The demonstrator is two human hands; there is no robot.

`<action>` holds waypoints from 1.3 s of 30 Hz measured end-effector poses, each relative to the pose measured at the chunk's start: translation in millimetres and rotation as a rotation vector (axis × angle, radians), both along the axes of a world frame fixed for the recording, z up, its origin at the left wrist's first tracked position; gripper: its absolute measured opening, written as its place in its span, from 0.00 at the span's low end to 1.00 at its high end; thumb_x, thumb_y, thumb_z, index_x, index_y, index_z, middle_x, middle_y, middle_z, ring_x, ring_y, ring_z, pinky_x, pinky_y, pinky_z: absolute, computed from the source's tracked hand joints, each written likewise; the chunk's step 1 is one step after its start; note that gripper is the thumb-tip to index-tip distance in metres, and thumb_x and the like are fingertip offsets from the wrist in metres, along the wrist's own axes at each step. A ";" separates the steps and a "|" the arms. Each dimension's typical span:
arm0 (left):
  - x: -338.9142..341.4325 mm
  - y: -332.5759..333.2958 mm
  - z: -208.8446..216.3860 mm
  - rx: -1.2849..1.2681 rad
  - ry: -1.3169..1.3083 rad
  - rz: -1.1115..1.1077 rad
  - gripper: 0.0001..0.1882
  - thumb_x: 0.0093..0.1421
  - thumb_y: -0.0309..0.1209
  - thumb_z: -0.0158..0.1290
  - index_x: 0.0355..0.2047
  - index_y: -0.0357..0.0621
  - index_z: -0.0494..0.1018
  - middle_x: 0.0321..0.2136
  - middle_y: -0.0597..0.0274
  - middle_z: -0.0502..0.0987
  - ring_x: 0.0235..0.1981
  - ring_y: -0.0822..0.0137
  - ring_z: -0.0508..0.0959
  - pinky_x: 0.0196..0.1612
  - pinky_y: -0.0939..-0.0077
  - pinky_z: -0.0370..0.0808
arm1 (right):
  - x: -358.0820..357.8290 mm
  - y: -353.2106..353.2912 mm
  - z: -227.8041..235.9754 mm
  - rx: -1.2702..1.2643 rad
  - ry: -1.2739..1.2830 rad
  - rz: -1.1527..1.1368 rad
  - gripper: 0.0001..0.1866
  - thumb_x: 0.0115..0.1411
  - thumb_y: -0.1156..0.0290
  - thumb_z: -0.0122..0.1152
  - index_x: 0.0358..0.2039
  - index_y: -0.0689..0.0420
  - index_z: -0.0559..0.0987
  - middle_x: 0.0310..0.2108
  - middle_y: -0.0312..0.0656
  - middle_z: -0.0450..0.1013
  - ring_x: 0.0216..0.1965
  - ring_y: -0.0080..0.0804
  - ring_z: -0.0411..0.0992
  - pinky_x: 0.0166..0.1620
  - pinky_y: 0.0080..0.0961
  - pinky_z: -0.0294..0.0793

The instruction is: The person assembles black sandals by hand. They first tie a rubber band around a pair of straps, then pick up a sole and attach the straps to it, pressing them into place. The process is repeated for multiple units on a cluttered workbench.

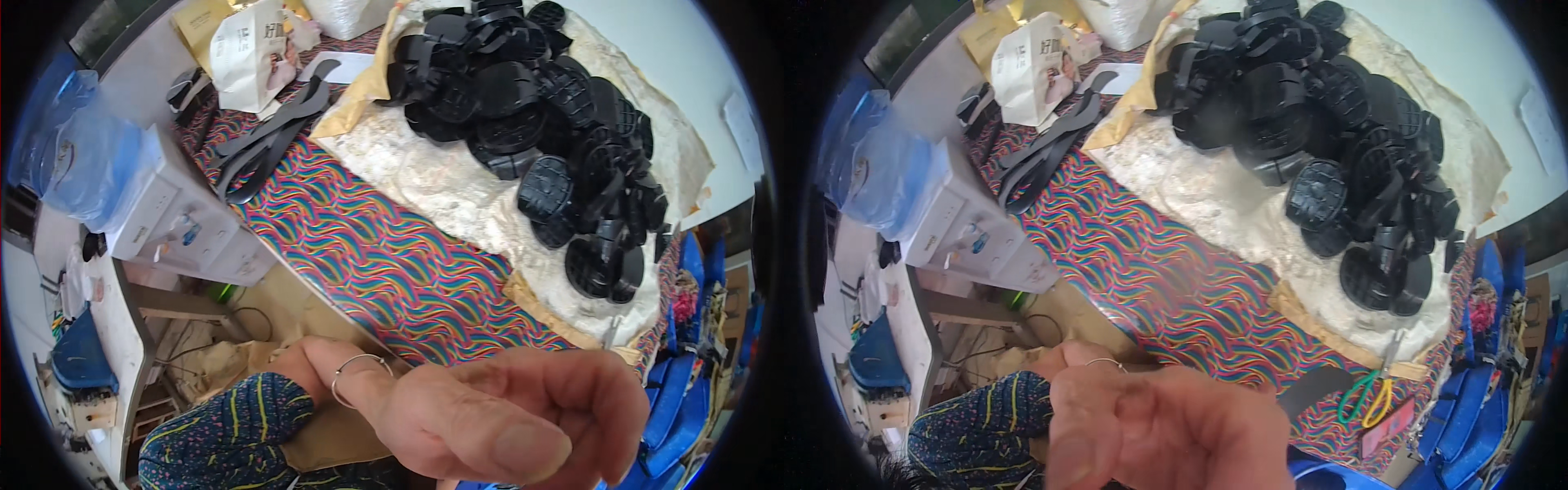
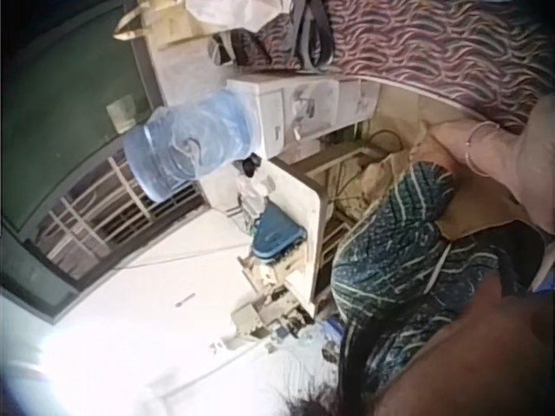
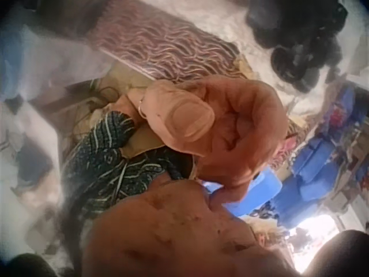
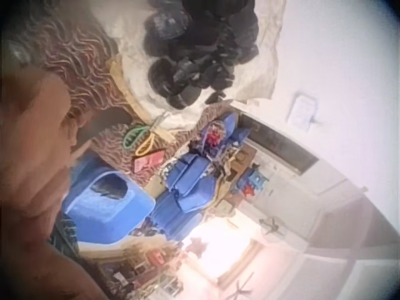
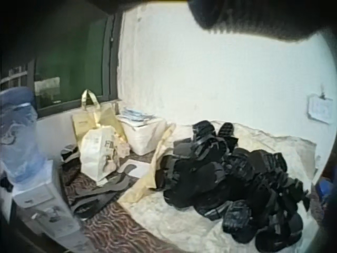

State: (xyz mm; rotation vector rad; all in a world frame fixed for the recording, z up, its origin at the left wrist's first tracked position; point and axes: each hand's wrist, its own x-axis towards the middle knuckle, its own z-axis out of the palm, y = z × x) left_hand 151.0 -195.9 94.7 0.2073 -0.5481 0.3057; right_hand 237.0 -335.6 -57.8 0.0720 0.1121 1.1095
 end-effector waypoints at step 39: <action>78.9 13.5 -125.0 1.394 0.645 0.380 0.06 0.56 0.22 0.62 0.34 0.35 0.79 0.29 0.68 0.80 0.30 0.76 0.77 0.32 0.79 0.72 | 43.4 -8.4 20.6 -0.948 -1.187 -0.383 0.22 0.59 0.68 0.58 0.51 0.68 0.74 0.50 0.44 0.73 0.49 0.32 0.72 0.50 0.27 0.72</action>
